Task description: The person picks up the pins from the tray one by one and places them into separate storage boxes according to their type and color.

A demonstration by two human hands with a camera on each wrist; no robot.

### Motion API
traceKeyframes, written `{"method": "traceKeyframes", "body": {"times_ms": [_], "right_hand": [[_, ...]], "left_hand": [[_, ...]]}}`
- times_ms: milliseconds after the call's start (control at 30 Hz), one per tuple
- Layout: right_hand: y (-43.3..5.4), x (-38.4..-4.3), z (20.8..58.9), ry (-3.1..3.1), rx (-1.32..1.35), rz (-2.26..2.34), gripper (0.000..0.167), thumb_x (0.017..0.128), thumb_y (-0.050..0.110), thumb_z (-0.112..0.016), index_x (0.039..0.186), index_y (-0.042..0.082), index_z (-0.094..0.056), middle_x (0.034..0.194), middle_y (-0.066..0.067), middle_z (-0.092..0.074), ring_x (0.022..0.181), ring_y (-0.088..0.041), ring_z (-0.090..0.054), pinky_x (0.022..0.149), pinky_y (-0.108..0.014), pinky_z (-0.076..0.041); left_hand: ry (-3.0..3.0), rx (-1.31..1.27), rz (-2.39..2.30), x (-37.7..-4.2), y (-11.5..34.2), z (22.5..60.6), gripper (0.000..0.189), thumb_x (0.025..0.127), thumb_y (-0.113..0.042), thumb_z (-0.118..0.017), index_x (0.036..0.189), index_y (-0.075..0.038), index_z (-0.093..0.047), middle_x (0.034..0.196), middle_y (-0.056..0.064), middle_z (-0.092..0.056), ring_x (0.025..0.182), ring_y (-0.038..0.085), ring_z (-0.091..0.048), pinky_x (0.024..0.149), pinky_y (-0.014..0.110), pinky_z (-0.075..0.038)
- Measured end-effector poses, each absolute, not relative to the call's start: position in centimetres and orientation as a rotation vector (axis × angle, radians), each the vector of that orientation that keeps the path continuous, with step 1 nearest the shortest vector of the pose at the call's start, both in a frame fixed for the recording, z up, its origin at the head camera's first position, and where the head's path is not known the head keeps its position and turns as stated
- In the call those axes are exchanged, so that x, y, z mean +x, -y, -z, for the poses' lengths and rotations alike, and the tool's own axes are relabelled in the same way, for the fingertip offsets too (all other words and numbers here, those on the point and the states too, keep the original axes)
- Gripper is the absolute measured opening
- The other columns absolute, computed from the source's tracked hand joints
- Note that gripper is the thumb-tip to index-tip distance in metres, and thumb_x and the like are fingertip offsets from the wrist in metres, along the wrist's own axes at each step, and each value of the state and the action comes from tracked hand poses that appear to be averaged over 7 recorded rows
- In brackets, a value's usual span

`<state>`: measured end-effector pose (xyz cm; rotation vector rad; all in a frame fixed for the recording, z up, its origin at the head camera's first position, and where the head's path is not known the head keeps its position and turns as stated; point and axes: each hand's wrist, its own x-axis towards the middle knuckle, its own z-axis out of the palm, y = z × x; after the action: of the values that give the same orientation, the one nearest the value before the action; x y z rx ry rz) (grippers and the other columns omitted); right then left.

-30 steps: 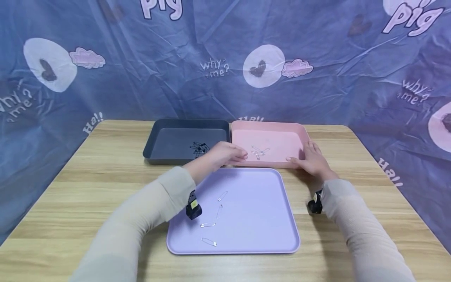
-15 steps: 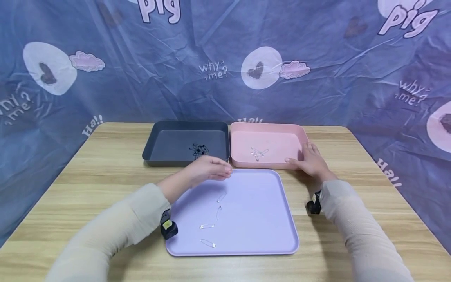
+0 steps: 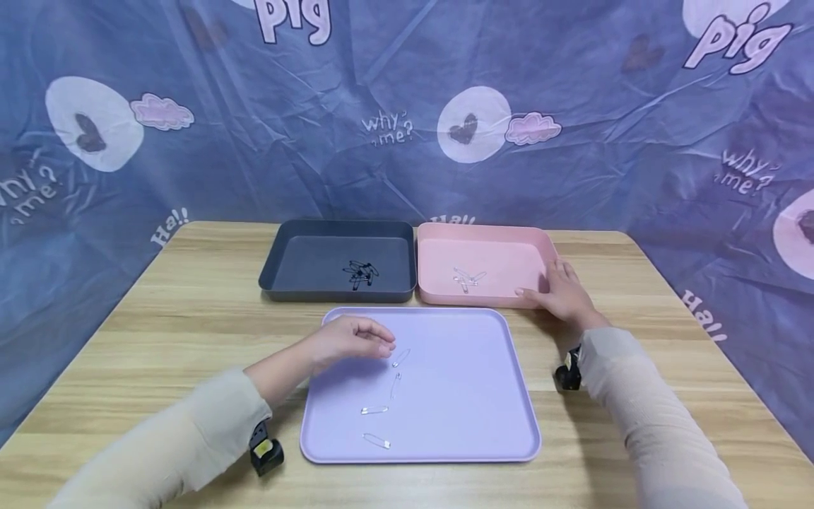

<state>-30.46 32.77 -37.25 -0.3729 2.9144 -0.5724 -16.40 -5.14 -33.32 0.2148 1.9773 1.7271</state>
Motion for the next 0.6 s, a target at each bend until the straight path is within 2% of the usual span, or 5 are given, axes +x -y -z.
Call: {"method": "traceKeyframes", "body": {"times_ms": [400,600], "right_hand": [[-32.7,-30.6,37.3,-2.936,-0.408,0.587,0.104,0.076,0.059,-0.047,0.132,-0.012,0.003,0.135,-0.034,0.004,0.123,-0.046,0.004,0.098,-0.054,-0.003],[-32.6,-30.7,37.2,-2.938,-0.449,0.58,0.102,0.078,0.057,-0.048,0.132,-0.013,0.003,0.134,-0.035,0.005,0.122,-0.046,0.004,0.098,-0.053,-0.001]], "left_hand": [[-1.953,0.215,-1.629,-13.9,6.8,35.1,0.033,0.074,-0.006,-0.063,0.102,0.009,-0.056,0.096,0.017,-0.061,0.087,0.021,-0.059,0.077,0.028,-0.046],[-1.95,0.249,-1.568,-13.6,7.3,35.9,0.032,0.073,-0.005,-0.063,0.102,0.008,-0.057,0.095,0.014,-0.062,0.088,0.019,-0.058,0.079,0.027,-0.045]]}}
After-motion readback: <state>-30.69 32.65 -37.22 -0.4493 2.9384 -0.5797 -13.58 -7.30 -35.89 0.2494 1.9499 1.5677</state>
